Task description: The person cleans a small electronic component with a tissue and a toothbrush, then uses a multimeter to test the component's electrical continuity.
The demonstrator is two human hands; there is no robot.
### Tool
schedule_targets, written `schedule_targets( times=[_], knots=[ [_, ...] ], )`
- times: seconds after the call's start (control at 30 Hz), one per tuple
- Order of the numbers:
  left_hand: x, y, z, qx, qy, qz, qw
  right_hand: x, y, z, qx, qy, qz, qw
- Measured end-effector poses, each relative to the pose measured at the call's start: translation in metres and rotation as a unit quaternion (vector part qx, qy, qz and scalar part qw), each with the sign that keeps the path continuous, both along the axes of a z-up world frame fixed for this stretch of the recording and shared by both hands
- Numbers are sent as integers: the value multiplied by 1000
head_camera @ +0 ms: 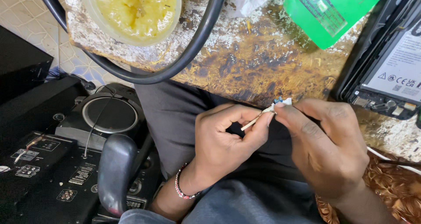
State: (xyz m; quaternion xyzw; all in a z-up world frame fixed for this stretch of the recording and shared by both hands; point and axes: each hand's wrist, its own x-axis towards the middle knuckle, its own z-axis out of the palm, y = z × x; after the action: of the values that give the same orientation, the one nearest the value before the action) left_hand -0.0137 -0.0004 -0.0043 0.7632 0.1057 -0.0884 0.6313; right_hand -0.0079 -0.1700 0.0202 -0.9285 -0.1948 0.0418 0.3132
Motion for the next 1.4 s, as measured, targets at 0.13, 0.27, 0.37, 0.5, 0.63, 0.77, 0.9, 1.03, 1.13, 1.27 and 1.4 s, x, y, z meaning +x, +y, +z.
schedule_targets(
  times=[0.13,0.27,0.37,0.5,0.63,0.77,0.9,1.03,1.13,1.27,1.4],
  knots=[
    [-1,0,0,-4,5,1,1000,1,0,3,-10,13,-16,1000],
    [2,0,-3,16,-7,-1,1000,1,0,4,-3,-18,-79,997],
    [-4,-1,-3,16,-5,-3,1000,-8,6,-4,-5,-32,-95,995],
    [-2,-2,-4,31,-5,2,1000,2,3,2,12,-7,-87,996],
    [-8,6,-2,-15,11,-21,1000,-16,3,2,199,36,-276,940],
    [-6,7,1,-107,26,-42,993,-25,-5,2,183,-15,-289,940],
    [-7,4,-2,-90,32,-25,995,-16,4,12,63,25,-204,977],
    [-6,5,-9,-38,-6,-39,998,-21,1,2,71,21,-222,972],
    [-5,5,-10,-24,-9,-41,999,-6,8,10,-18,-8,-77,997],
    [-2,7,-11,-43,-14,-41,998,-8,14,-5,35,-12,-63,997],
    [-1,9,-7,-35,-2,-47,998,3,4,8,-2,57,-58,997]
  ],
)
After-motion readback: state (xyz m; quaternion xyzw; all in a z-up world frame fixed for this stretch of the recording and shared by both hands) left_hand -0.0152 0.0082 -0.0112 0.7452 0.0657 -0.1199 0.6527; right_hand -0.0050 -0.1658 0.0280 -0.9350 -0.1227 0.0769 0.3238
